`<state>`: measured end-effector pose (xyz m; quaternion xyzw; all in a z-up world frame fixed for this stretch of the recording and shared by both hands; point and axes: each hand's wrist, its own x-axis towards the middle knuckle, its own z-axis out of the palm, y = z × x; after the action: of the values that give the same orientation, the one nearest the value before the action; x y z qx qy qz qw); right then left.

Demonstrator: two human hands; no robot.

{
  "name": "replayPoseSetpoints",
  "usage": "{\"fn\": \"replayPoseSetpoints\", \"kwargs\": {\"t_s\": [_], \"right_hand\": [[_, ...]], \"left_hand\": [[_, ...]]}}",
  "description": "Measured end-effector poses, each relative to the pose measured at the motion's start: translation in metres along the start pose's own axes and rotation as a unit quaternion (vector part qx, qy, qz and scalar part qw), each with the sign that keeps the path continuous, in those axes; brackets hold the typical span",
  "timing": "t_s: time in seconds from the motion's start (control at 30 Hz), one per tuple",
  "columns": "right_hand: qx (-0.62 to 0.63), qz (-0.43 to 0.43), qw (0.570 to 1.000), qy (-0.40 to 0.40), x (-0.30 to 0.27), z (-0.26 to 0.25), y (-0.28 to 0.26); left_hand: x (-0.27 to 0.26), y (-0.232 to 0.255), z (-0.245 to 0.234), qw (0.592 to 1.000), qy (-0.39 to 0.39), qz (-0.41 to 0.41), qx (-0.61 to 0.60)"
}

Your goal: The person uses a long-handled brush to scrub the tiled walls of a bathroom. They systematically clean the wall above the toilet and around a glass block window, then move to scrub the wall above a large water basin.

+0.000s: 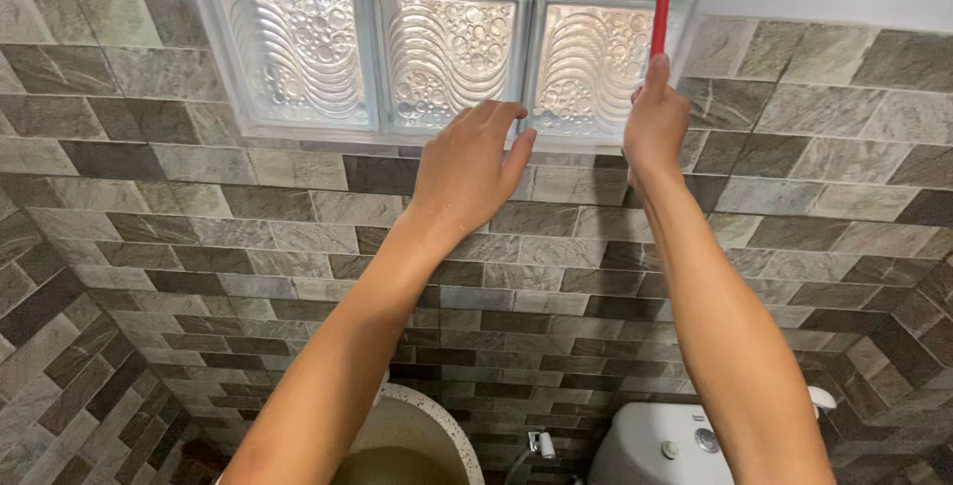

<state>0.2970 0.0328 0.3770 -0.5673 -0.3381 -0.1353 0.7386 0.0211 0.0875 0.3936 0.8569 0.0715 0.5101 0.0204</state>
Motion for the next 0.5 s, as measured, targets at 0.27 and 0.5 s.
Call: {"fn": "replayPoseSetpoints", "kwargs": {"t_s": [0.27, 0.5], "right_hand": [[0.053, 0.069, 0.996, 0.016, 0.0, -0.033, 0.005], [0.055, 0.066, 0.993, -0.085, -0.022, 0.022, -0.026]], "left_hand": [[0.008, 0.014, 0.017, 1.0, 0.005, 0.009, -0.007], [-0.001, -0.01, 0.003, 1.0, 0.01, -0.022, 0.006]]}}
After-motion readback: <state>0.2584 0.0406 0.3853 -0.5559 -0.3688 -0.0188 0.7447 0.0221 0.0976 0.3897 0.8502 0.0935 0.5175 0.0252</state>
